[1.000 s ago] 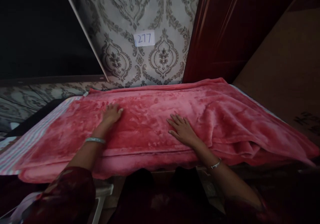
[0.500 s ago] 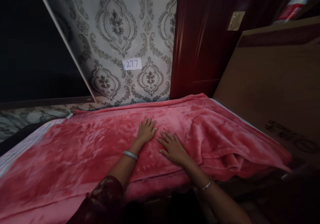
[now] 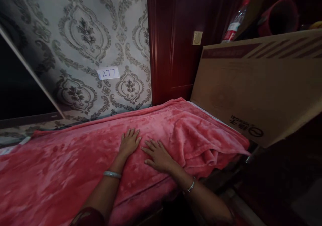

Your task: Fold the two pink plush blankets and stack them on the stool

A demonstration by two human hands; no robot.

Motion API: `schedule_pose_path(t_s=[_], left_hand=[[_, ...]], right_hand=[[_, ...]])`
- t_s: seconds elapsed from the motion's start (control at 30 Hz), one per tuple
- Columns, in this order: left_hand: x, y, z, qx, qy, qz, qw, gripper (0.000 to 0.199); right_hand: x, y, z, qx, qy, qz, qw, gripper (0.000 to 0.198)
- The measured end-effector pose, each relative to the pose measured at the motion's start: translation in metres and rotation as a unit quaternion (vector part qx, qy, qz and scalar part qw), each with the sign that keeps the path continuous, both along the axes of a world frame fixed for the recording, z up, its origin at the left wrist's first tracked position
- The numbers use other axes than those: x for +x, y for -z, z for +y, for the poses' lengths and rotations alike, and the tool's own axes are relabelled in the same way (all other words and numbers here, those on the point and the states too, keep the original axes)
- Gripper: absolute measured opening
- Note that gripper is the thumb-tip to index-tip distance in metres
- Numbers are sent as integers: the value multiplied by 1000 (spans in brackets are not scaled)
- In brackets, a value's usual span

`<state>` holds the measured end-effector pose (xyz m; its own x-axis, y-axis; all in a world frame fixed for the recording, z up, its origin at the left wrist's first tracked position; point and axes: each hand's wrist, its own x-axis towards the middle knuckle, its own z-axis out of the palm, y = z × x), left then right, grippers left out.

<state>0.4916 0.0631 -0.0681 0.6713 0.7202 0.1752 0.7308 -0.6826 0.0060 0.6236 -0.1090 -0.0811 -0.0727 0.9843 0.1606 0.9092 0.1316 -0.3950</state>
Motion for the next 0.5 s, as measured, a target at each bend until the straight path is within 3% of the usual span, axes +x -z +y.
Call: schedule_pose_path(t_s=[0.13,0.23,0.3,0.33,0.43,0.5], left_hand=[[1,-3,1,-1,-5,7,1000,54],[2,-4,3,-1,-5,15,1000,55],[2,-3,5,-4,-3,18,1000,55],[2,-3,5,-6,-3,17,1000,56],[3,-3,7,-8,-5,12,1000,57],[4,-2,8,-14,-9,10,1000,57]], right_hand=[[3,1,2,28,0,35,999,62],[27,-15,9,56,-13,80,995,61],[60,-37,11,95,54,90,990,51],[82,-51,11,116,132,81,981,46],[156,-87,0,134,276,60,950,50],[202,-100,-14,122,369,45,920,51]])
